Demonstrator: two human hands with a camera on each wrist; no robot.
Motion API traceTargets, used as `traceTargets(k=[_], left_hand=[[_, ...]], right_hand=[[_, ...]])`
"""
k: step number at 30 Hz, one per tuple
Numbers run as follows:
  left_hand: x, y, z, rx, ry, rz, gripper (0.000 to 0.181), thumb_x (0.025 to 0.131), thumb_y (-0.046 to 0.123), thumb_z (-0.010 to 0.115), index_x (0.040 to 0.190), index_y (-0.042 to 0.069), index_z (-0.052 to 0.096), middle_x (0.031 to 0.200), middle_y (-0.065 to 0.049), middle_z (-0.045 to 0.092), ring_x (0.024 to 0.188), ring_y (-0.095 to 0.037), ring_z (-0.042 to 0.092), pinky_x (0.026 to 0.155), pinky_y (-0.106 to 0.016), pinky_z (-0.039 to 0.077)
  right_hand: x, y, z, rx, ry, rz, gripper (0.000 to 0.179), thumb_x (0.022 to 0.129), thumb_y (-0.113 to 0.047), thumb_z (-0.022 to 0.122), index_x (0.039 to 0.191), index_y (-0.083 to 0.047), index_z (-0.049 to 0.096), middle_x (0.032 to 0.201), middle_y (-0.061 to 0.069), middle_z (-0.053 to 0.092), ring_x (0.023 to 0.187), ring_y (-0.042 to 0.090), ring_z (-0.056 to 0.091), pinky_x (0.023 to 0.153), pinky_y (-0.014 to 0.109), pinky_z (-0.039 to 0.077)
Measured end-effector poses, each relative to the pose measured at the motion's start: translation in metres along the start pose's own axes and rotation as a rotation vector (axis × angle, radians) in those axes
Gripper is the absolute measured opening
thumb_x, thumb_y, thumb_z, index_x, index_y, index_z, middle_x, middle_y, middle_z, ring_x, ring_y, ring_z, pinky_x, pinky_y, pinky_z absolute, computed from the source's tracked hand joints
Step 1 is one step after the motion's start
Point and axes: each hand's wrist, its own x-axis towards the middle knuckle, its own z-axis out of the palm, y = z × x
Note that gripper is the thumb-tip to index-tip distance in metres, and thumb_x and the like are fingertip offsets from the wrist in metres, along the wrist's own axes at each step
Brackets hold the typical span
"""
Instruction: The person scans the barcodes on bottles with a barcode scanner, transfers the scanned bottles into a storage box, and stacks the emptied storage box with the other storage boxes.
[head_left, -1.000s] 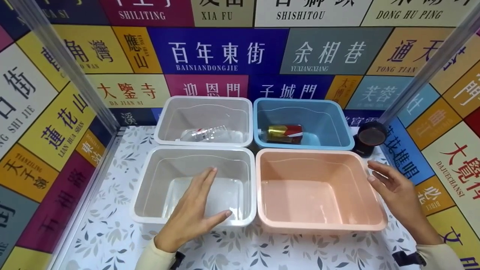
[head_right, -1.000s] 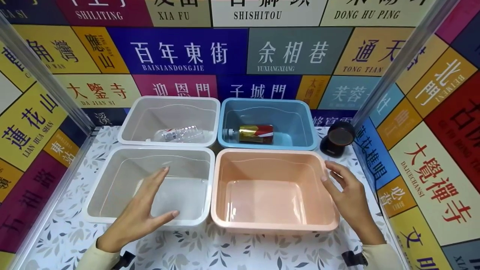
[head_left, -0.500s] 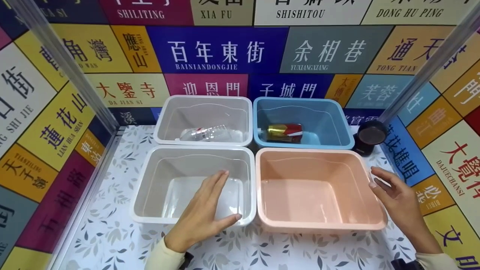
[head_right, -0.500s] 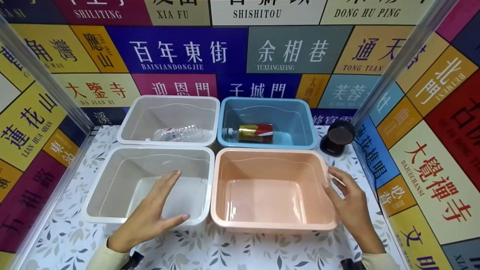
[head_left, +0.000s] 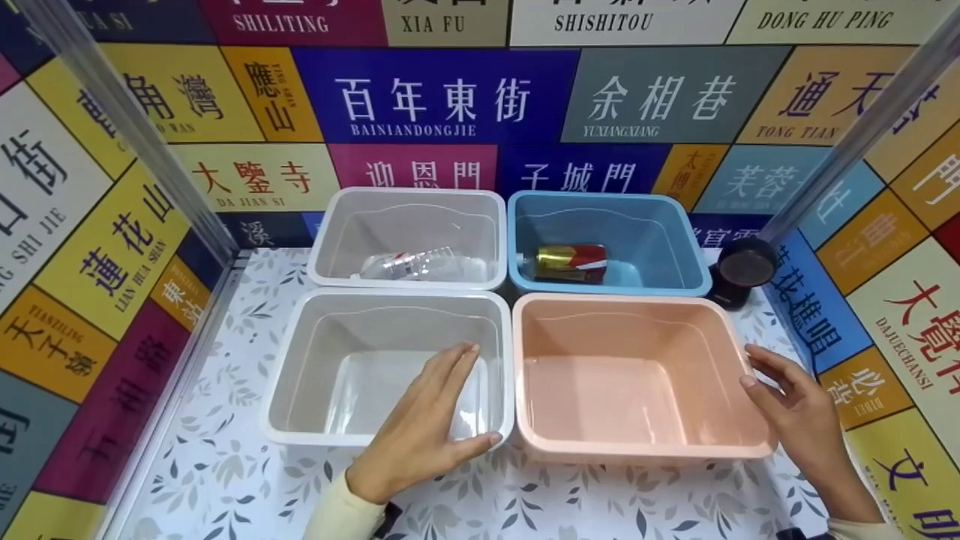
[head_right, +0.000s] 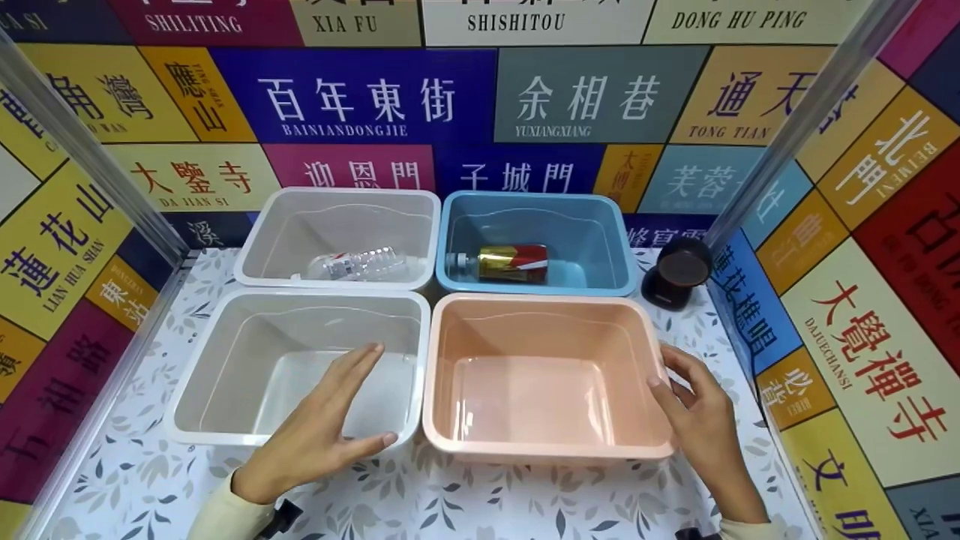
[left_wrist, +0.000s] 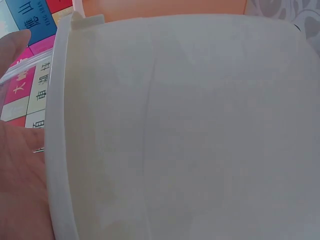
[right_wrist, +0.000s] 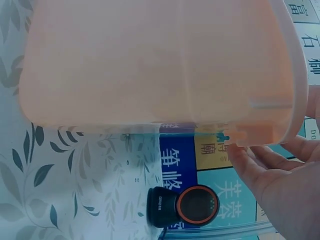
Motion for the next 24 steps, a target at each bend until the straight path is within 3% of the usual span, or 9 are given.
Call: traceTargets(k=[10, 16, 24], left_hand=[[0.005, 0.004, 0.006, 0.01, 0.004, 0.044, 0.105, 0.085, 0.065, 0.069, 0.162, 0.013, 0.021, 0.162, -0.008, 0.029, 0.148, -0.026, 0.029, 0.117, -0.049, 0.033], [0.007, 0.006, 0.01, 0.008, 0.022, 0.084, 0.107, 0.081, 0.06, 0.075, 0.162, 0.013, 0.022, 0.16, -0.01, 0.032, 0.145, -0.028, 0.032, 0.114, -0.051, 0.037], [0.009, 0.009, 0.013, 0.016, 0.022, 0.099, 0.106, 0.082, 0.061, 0.074, 0.161, 0.012, 0.023, 0.159, -0.01, 0.033, 0.145, -0.027, 0.033, 0.114, -0.05, 0.036]], right_hand=[[-0.013, 0.007, 0.0, 0.069, 0.012, 0.082, 0.05, 0.095, 0.0, 0.067, 0.143, 0.005, 0.052, 0.14, 0.008, 0.058, 0.119, 0.005, 0.06, 0.089, 0.014, 0.051], [-0.019, 0.01, 0.0, -0.001, 0.013, 0.122, 0.052, 0.096, -0.006, 0.068, 0.146, -0.001, 0.05, 0.141, -0.001, 0.057, 0.119, -0.004, 0.056, 0.09, 0.01, 0.049], [-0.019, 0.009, 0.006, 0.027, 0.096, 0.121, 0.049, 0.092, 0.002, 0.071, 0.138, 0.006, 0.056, 0.122, -0.007, 0.066, 0.109, 0.001, 0.062, 0.088, 0.01, 0.05]])
